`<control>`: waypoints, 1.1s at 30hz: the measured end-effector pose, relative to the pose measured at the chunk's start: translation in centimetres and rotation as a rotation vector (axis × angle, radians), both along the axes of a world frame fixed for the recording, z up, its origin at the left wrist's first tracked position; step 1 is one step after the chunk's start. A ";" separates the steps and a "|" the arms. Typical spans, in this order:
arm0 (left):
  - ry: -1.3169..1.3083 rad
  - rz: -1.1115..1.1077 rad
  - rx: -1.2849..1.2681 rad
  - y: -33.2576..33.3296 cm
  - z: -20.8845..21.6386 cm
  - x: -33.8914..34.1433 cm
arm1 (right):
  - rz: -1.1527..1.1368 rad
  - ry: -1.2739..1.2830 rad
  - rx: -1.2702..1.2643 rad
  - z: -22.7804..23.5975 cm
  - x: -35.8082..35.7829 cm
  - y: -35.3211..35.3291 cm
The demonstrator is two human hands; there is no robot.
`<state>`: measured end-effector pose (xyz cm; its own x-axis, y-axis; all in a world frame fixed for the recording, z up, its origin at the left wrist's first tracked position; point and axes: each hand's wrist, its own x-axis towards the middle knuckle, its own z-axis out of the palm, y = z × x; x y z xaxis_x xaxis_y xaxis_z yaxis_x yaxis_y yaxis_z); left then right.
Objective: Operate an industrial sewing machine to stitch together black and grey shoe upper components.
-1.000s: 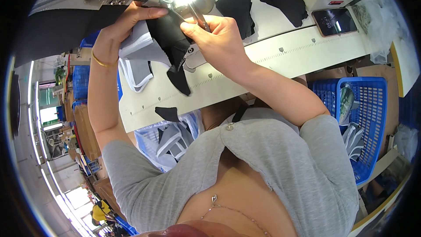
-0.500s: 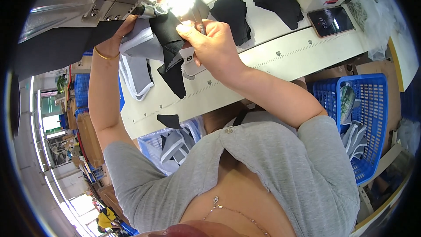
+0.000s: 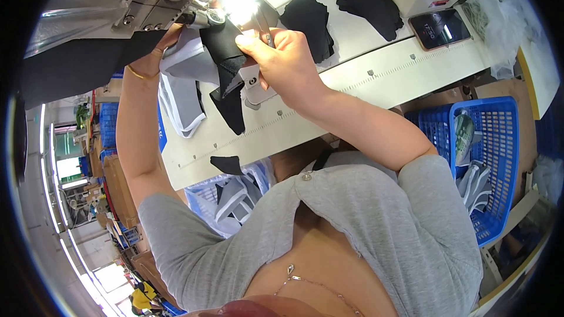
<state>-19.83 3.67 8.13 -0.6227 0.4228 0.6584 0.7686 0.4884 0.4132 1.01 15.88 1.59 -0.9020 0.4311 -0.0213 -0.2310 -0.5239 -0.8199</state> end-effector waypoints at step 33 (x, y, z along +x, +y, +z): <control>0.448 -0.372 -0.084 -0.3 -5.1 13.6 | 0.055 0.022 0.079 -0.3 2.2 -0.6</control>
